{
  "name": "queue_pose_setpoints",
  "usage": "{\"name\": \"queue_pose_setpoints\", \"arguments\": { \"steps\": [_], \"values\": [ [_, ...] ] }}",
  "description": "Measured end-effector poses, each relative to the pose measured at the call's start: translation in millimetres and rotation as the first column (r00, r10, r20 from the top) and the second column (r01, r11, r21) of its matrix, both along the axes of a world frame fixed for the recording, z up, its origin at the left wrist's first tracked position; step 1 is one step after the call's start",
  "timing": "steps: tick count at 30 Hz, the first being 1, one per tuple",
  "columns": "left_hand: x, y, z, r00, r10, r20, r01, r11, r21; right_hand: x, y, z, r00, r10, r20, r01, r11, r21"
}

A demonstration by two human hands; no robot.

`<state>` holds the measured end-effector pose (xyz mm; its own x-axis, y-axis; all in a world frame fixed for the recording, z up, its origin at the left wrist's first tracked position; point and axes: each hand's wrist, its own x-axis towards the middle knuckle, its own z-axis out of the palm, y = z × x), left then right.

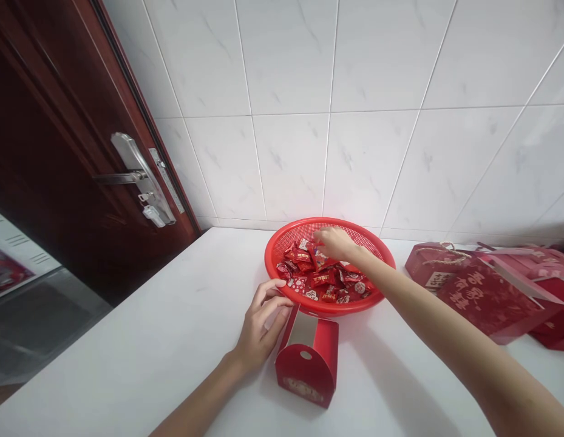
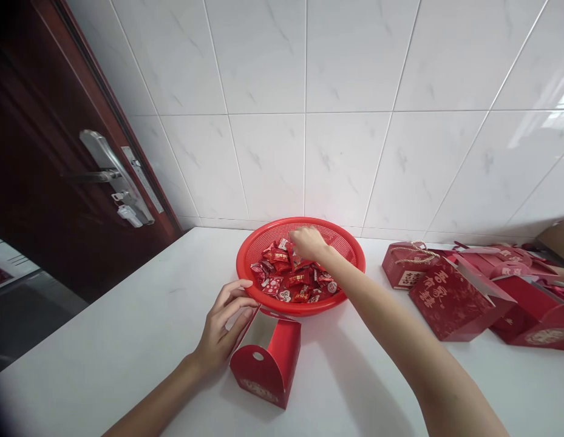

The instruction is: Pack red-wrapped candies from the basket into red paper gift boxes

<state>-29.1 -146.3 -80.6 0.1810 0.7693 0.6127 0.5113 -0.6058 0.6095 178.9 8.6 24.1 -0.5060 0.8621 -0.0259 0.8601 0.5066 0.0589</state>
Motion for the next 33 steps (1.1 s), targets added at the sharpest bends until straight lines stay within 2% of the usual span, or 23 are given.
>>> {"name": "queue_pose_setpoints", "arguments": {
  "steps": [2,4,6,8,12,15,19,22,26,33],
  "values": [
    [1.5,-1.2,-0.1,1.000,0.009,0.000,-0.009,0.999,-0.039,-13.6,-7.1,1.6,0.993,0.113,0.035,-0.105,0.981,-0.163],
    [2.6,-1.8,-0.8,1.000,0.001,-0.006,-0.001,0.998,-0.060,-27.5,-14.7,0.2,0.975,0.205,0.085,-0.168,0.931,-0.324],
    [2.9,-1.7,-2.0,1.000,-0.017,-0.013,0.017,0.998,-0.063,-38.8,-21.3,-4.4,0.952,0.262,0.155,-0.173,0.884,-0.433],
    [2.7,-1.0,-3.4,0.999,-0.031,-0.015,0.030,0.998,-0.057,-45.5,-26.1,-10.7,0.932,0.287,0.222,-0.154,0.867,-0.473],
    [2.2,0.9,-5.6,0.999,-0.043,-0.010,0.043,0.998,-0.046,-45.1,-28.3,-19.5,0.909,0.302,0.287,-0.151,0.881,-0.448],
    [2.5,1.6,-6.7,0.999,-0.049,-0.010,0.048,0.998,-0.051,-36.9,-21.9,-19.9,0.915,0.291,0.280,-0.173,0.909,-0.380],
    [2.7,1.1,-7.9,0.999,-0.050,-0.013,0.049,0.997,-0.067,-20.7,-6.0,-17.8,0.951,0.197,0.238,-0.143,0.964,-0.226],
    [2.4,0.7,-8.7,0.998,-0.057,-0.015,0.056,0.996,-0.066,-9.7,3.7,-17.0,0.974,0.129,0.185,-0.099,0.982,-0.162],
    [2.4,2.3,-9.5,0.998,-0.063,-0.023,0.063,0.998,-0.030,-5.5,6.5,-18.9,0.984,0.137,0.114,-0.113,0.975,-0.191],
    [2.8,4.8,-10.7,0.997,-0.065,-0.030,0.064,0.998,-0.019,-19.4,-1.5,-31.7,0.973,0.214,0.089,-0.181,0.943,-0.280]
  ]
}}
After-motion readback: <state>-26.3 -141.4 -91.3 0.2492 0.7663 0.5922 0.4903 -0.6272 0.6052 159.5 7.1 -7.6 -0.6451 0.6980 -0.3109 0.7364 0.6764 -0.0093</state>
